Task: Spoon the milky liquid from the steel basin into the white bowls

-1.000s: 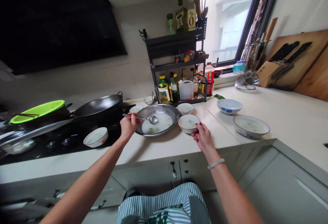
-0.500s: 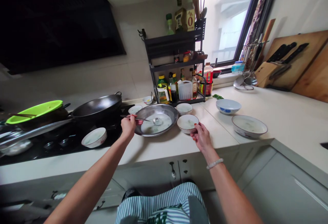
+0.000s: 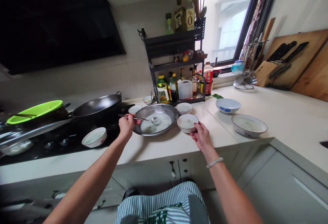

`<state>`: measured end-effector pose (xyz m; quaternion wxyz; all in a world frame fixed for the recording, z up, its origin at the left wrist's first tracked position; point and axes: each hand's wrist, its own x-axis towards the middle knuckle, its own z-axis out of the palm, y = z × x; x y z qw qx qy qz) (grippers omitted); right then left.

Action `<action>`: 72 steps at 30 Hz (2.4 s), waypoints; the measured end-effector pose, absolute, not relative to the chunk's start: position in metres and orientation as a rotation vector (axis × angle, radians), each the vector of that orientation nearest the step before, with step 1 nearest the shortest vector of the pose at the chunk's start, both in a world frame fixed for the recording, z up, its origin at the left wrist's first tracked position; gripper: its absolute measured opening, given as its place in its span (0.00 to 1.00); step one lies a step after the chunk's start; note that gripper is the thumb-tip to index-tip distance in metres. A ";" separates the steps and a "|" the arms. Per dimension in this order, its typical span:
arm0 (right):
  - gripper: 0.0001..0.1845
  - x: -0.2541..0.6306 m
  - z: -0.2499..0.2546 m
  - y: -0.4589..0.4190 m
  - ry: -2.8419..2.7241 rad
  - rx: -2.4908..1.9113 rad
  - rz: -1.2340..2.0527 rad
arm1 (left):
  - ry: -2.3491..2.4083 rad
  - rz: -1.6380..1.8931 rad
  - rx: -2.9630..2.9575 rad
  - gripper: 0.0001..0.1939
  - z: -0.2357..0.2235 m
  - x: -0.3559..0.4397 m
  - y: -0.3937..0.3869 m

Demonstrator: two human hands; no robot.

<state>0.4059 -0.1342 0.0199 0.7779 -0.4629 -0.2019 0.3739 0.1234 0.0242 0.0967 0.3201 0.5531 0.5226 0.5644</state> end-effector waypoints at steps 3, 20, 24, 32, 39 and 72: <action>0.23 0.406 0.020 -0.134 -0.437 -0.999 0.808 | 1.338 1.452 1.347 0.13 0.097 0.124 0.026; 0.23 0.403 0.024 -0.135 -0.405 -0.994 0.808 | 1.215 1.457 1.066 0.11 0.115 0.133 0.015; 0.22 0.403 0.024 -0.135 -0.407 -0.997 0.812 | 1.222 1.458 1.052 0.12 0.118 0.135 0.013; 0.21 0.405 0.021 -0.134 -0.422 -0.982 0.809 | 1.218 1.451 1.067 0.13 0.118 0.136 0.012; 0.21 0.404 0.021 -0.134 -0.407 -0.987 0.812 | 1.221 1.446 1.086 0.13 0.118 0.136 0.013; 0.21 0.402 0.025 -0.136 -0.423 -0.981 0.823 | 0.958 1.296 1.290 0.12 0.158 0.216 -0.033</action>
